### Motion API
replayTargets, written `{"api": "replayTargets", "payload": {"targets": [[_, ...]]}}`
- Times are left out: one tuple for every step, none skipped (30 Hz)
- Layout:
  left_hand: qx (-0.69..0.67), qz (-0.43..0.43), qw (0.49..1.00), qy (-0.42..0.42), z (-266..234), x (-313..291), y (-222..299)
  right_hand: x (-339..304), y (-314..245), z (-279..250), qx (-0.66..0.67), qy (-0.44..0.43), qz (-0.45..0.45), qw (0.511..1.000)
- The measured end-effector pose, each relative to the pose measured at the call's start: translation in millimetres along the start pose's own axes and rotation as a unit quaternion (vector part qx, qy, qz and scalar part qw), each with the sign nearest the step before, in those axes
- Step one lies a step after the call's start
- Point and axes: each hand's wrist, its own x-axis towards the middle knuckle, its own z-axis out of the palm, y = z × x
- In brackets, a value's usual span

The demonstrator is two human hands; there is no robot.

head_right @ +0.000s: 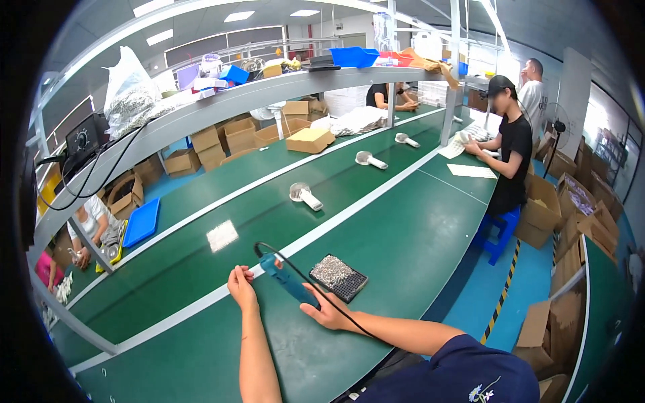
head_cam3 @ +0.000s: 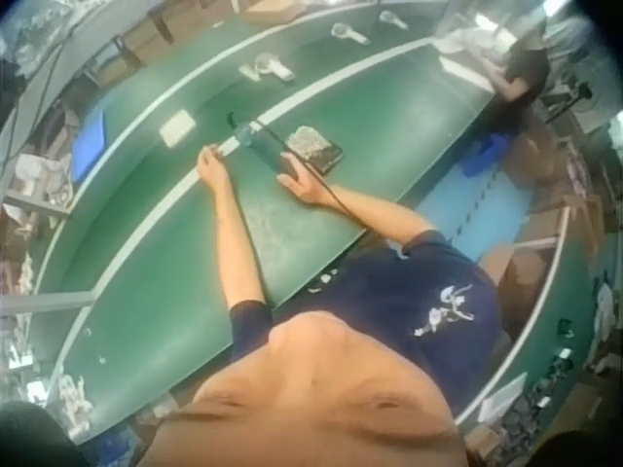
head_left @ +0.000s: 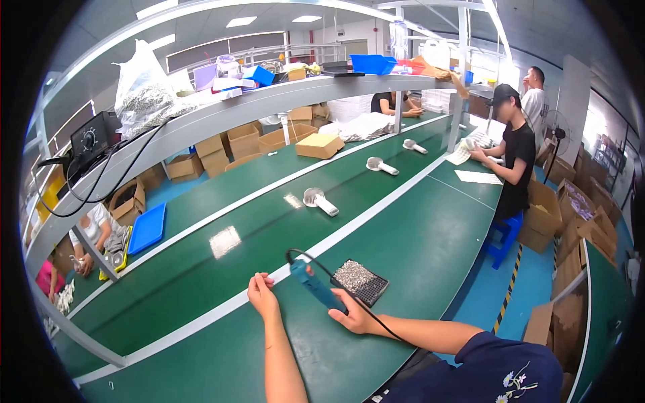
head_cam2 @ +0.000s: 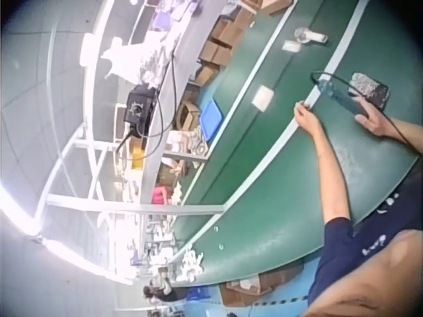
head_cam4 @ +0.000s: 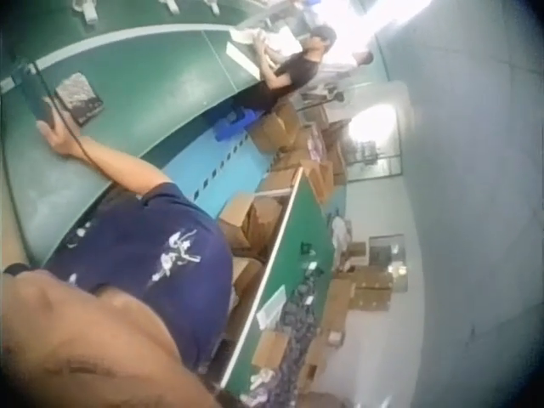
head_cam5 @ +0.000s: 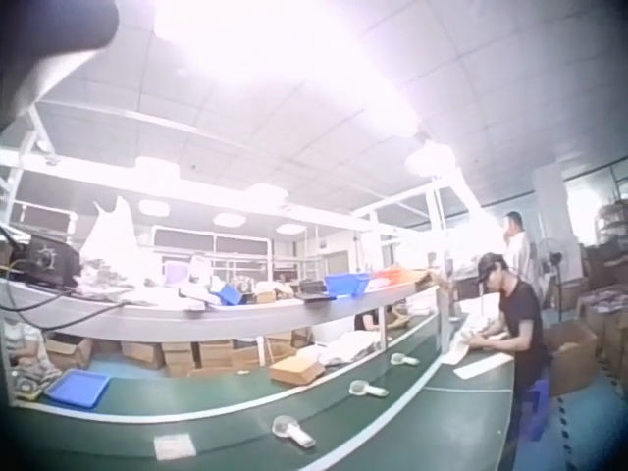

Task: The person assembles handheld fans by securing screws with an electric screwdriver.

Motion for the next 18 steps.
{"api": "replayTargets", "payload": {"targets": [[-0.005, 0.000, 1.000, -0.007, 1.9, -0.1, 1.7, 2.1, -3.7, -0.9, -0.046, -0.032, 0.028, 0.998], [-0.007, 0.005, 1.000, -0.007, 2.6, 0.9, 3.0, 5.0, -7.3, -0.5, -0.091, -0.066, 0.057, 0.992], [-0.009, 0.010, 1.000, -0.005, 1.8, 1.7, 3.9, 8.7, -10.7, 1.3, -0.100, -0.085, 0.090, 0.987], [-0.012, 0.010, 1.000, -0.006, -0.2, 2.2, 6.2, 10.3, -13.2, 4.6, -0.103, -0.084, 0.090, 0.987], [-0.015, 0.006, 1.000, -0.006, -1.3, 2.1, 8.5, 12.4, -13.9, 7.0, -0.099, -0.092, 0.099, 0.986], [-0.017, 0.003, 1.000, -0.006, -1.2, 2.0, 10.6, 15.1, -12.9, 8.4, -0.095, -0.101, 0.109, 0.984], [-0.020, 0.006, 1.000, -0.006, 0.4, 2.2, 12.8, 13.1, -2.3, 12.4, -0.103, -0.085, 0.087, 0.987], [-0.026, 0.000, 0.999, -0.024, 0.1, 2.5, 12.7, 11.5, 3.2, 21.5, -0.103, -0.083, 0.082, 0.988], [-0.032, -0.006, 0.999, -0.042, 0.8, 2.4, 12.6, 11.3, 9.0, 33.0, -0.008, -0.063, 0.139, 0.988], [-0.030, 0.000, 0.999, -0.038, -0.8, 0.9, 16.9, 18.8, 12.1, 43.4, 0.089, -0.047, 0.193, 0.976], [-0.129, -0.072, 0.988, -0.051, -2.7, -1.5, 23.1, 29.5, -10.6, 54.8, 0.310, -0.055, 0.287, 0.905], [-0.226, -0.140, 0.962, -0.064, -1.9, -2.2, 26.1, 37.9, -12.6, 71.5, 0.376, -0.021, 0.287, 0.881], [-0.246, -0.181, 0.949, -0.079, -6.8, -1.9, 16.5, 50.8, -18.2, 81.6, 0.429, -0.011, 0.295, 0.854], [-0.244, -0.177, 0.951, -0.075, -2.4, -3.7, 19.5, 62.4, -17.7, 87.0, 0.479, 0.004, 0.304, 0.823], [-0.274, -0.219, 0.927, -0.135, 2.4, -9.2, 21.1, 71.6, -13.1, 87.1, 0.483, -0.003, 0.304, 0.821], [-0.299, -0.261, 0.898, -0.190, 2.4, -11.3, 20.8, 79.8, -8.4, 92.3, 0.523, 0.005, 0.314, 0.792], [-0.281, -0.269, 0.896, -0.217, -0.6, -10.9, 18.4, 85.3, -2.7, 99.0, 0.562, 0.010, 0.328, 0.759], [-0.258, -0.284, 0.899, -0.211, -2.5, -10.3, 14.3, 88.0, 5.0, 103.6, 0.570, -0.006, 0.337, 0.749]]}}
